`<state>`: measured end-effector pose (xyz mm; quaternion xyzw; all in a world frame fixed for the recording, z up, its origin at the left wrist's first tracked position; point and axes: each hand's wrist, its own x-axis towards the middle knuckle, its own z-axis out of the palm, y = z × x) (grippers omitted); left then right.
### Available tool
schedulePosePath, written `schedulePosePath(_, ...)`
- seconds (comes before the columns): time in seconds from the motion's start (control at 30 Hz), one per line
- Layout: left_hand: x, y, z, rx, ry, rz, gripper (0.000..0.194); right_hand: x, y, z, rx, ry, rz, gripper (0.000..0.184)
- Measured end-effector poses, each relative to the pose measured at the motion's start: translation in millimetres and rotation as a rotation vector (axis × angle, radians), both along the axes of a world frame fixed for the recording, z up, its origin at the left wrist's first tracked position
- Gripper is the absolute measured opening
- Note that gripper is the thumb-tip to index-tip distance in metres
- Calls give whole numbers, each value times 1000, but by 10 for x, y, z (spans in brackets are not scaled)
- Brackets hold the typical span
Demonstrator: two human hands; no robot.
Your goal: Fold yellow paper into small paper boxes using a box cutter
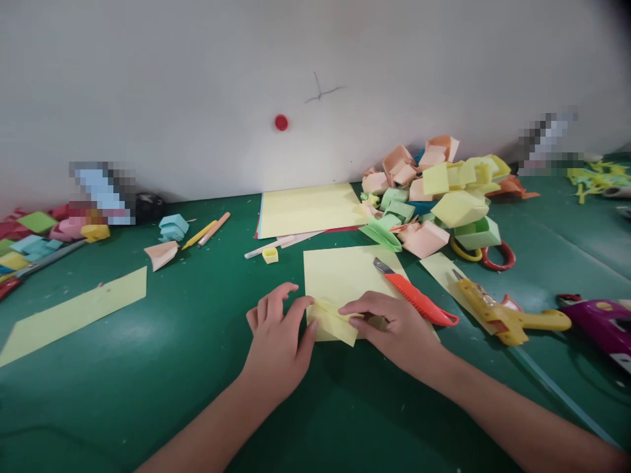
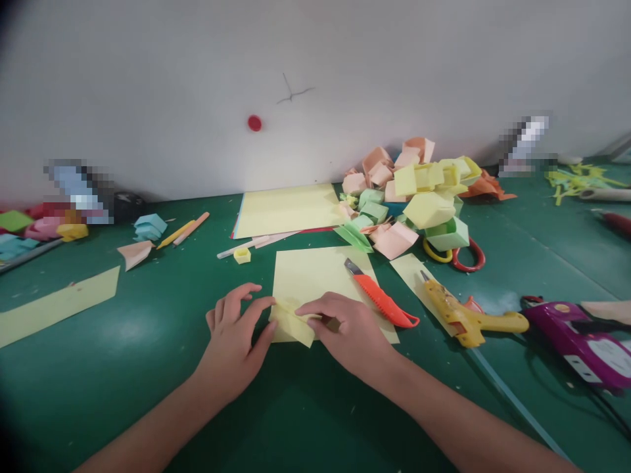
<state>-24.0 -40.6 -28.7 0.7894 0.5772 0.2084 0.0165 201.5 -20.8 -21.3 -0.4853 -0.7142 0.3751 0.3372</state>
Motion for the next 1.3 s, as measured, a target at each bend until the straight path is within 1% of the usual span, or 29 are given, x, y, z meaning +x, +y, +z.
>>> schedulePosePath(0.17,-12,-9,2,48,32,24,22,15,13,-33,14,32,52,22)
schedulePosePath(0.33,-54,13,55,140,27,25,14,21,22,-25,-17,8,11,18)
schedulePosePath(0.43,-104,55,74,175,25,16,17,24,21,-14,-49,16,-21,18)
schedulePosePath(0.5,-141,82,68,144,-3,-19,22,26,23,-10,-57,17,-29,18)
schedulePosePath(0.57,-172,97,56,83,-51,-66,29,29,28,-11,-49,18,-32,18)
schedulePosePath(0.63,-198,97,52,28,-108,-108,32,34,33,-15,-32,13,-31,18)
schedulePosePath(0.73,-221,76,75,-56,-160,-221,25,43,38,-28,-10,-1,-17,19)
schedulePosePath(0.83,-213,62,117,-127,-135,-350,19,51,39,-49,20,-19,0,20)
schedulePosePath(0.97,-168,73,149,-146,-94,-422,22,66,51,-96,83,-79,27,23)
schedulePosePath(1.07,-152,80,148,-155,-97,-453,19,85,72,-138,210,-183,81,24)
schedulePosePath(1.17,-156,85,116,-166,-110,-480,16,99,81,-162,359,-344,129,25)
schedulePosePath(1.3,-161,93,33,-122,-41,-489,22,104,68,-146,443,-459,155,35)
